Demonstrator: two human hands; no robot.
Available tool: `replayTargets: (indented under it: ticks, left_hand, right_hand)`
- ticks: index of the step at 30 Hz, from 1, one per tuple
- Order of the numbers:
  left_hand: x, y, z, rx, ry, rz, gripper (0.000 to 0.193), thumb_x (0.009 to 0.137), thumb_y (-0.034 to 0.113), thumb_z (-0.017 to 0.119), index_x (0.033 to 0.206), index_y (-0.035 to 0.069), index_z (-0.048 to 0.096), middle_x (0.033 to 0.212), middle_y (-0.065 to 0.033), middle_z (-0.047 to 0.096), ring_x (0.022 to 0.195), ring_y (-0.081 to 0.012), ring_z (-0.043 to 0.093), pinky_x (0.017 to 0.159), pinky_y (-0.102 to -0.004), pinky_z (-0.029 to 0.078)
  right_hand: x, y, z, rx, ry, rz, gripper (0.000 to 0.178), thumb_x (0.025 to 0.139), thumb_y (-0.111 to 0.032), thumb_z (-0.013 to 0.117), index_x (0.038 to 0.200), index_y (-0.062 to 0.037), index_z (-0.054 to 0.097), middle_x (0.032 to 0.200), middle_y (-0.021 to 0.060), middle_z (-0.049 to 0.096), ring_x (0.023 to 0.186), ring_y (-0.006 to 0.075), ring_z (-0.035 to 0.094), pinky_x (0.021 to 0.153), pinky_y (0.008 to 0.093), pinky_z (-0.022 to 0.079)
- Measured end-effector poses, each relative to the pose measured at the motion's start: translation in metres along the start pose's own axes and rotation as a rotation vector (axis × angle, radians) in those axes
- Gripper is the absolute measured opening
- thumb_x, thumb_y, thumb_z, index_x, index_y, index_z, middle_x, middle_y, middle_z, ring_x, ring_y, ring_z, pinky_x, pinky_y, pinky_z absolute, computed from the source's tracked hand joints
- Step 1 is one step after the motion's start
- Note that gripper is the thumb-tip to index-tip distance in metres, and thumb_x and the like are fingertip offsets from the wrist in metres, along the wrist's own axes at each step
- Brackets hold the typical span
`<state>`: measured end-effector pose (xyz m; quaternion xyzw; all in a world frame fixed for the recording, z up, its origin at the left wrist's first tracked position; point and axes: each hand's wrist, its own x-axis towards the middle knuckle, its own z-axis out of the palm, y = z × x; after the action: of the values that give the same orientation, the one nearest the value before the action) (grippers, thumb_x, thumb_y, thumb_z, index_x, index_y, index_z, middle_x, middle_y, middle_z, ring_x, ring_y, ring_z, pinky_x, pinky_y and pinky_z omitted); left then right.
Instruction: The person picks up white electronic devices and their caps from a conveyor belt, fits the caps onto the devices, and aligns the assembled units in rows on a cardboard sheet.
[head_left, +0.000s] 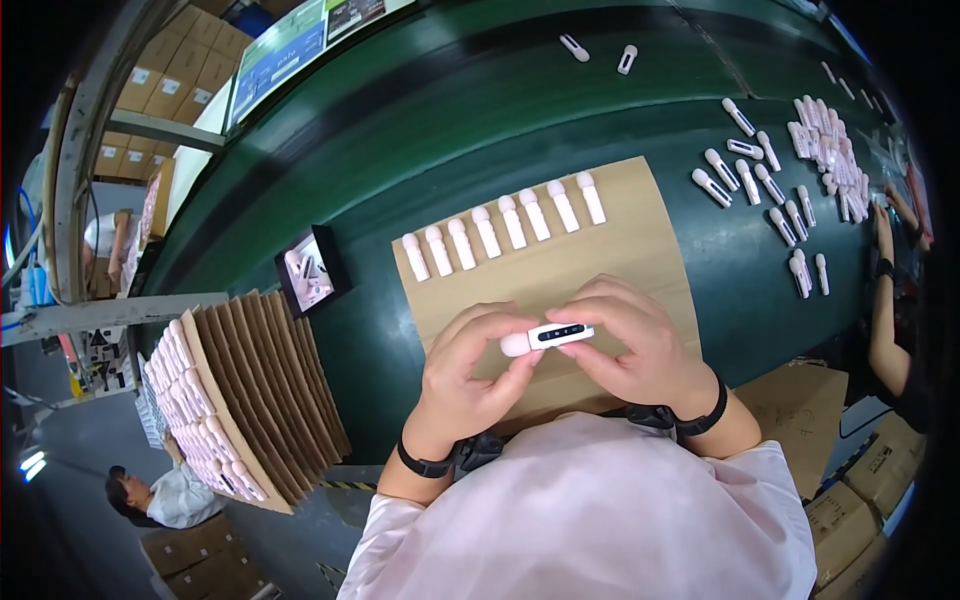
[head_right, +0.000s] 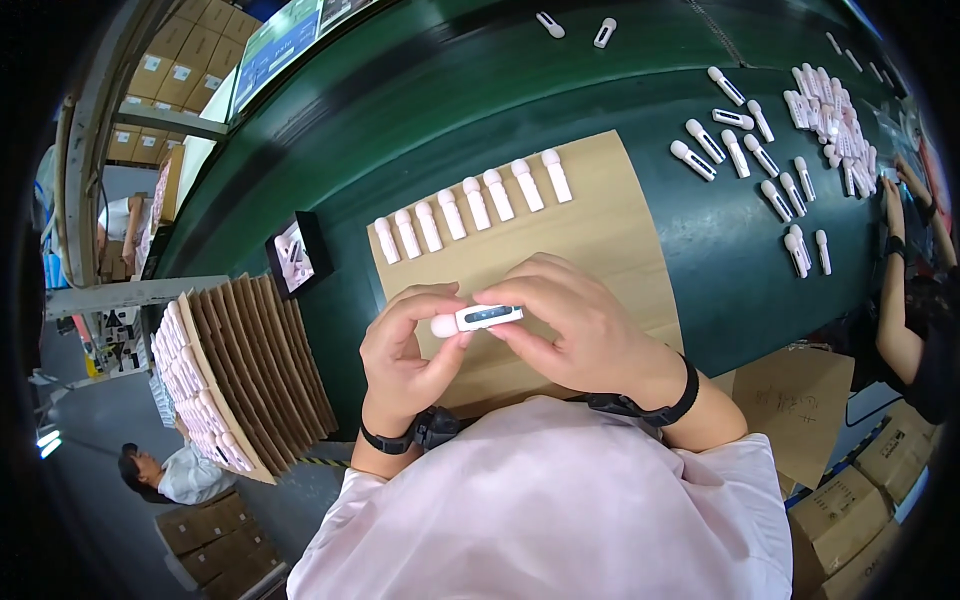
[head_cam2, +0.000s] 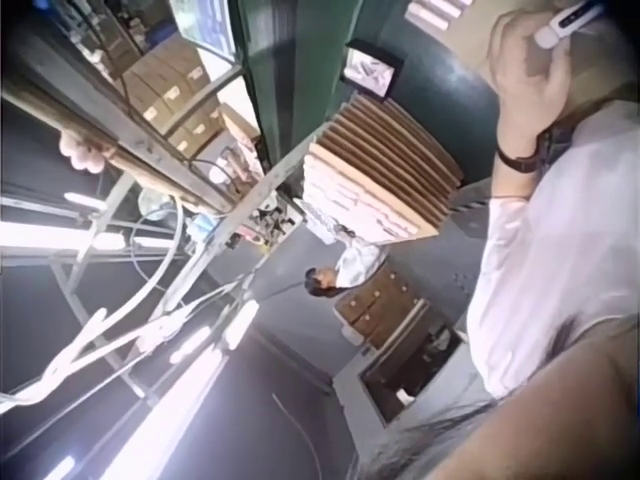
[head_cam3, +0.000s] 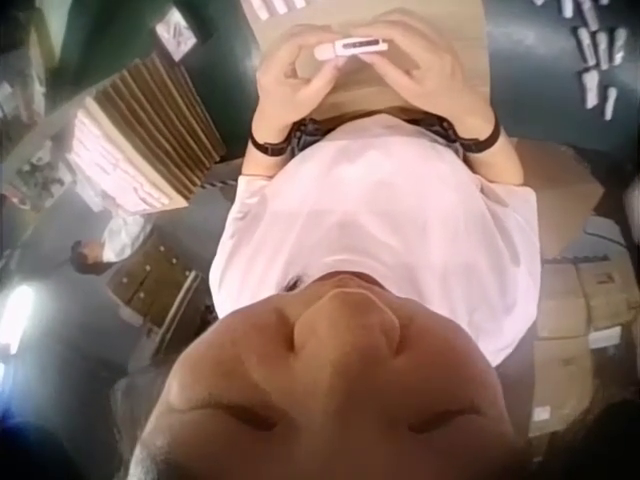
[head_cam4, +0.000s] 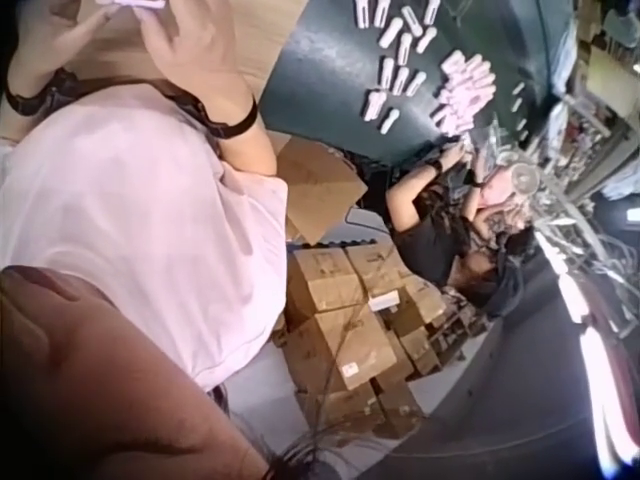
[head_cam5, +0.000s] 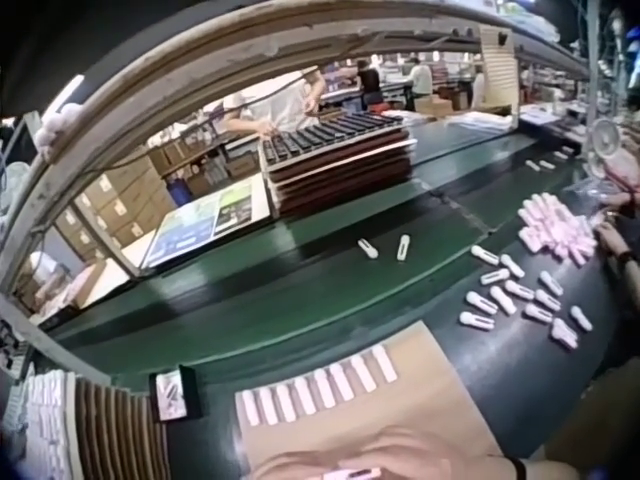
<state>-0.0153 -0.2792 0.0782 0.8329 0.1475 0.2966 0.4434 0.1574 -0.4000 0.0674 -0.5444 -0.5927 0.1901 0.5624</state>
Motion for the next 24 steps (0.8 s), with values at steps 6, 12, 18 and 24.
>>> replayTargets:
  ticks: [6,12,18,24]
  left_hand:
    - [-0.001,0.001,-0.001,0.023,-0.003,0.026,0.029,0.075,-0.002,0.077,0.102,0.001,0.067,0.098,-0.0152,0.069,0.093,-0.0303,0.068,0.081,-0.0367,0.055]
    - [-0.001,0.002,-0.002,0.03,-0.004,0.036,0.029,0.075,-0.001,0.077,0.102,0.001,0.067,0.099,-0.0154,0.07,0.094,-0.0307,0.069,0.082,-0.037,0.055]
    - [-0.001,0.004,0.0,-0.016,0.017,-0.024,0.026,0.077,-0.001,0.075,0.102,0.0,0.067,0.098,-0.0149,0.07,0.094,-0.0289,0.068,0.084,-0.036,0.053]
    - [0.002,-0.002,0.009,-0.065,-0.02,-0.039,0.028,0.077,-0.001,0.075,0.103,0.001,0.065,0.099,-0.0144,0.069,0.092,-0.0288,0.068,0.081,-0.0353,0.053]
  right_hand:
    - [0.0,-0.002,0.001,0.003,-0.008,0.002,0.033,0.078,0.001,0.074,0.11,-0.0033,0.065,0.095,0.0103,0.067,0.084,0.0279,0.063,0.072,0.037,0.05]
    - [-0.001,-0.001,0.001,-0.022,-0.007,-0.025,0.035,0.078,0.001,0.074,0.111,-0.0036,0.065,0.094,0.0104,0.067,0.083,0.0277,0.063,0.072,0.0373,0.05]
    - [0.0,0.001,0.0,-0.049,-0.005,-0.063,0.033,0.075,0.005,0.074,0.107,-0.0022,0.066,0.094,0.0111,0.067,0.08,0.0268,0.062,0.07,0.0359,0.05]
    - [0.004,-0.007,0.004,0.002,0.091,-0.057,0.031,0.078,0.001,0.073,0.108,-0.0034,0.065,0.095,0.0108,0.066,0.082,0.0281,0.062,0.073,0.0378,0.049]
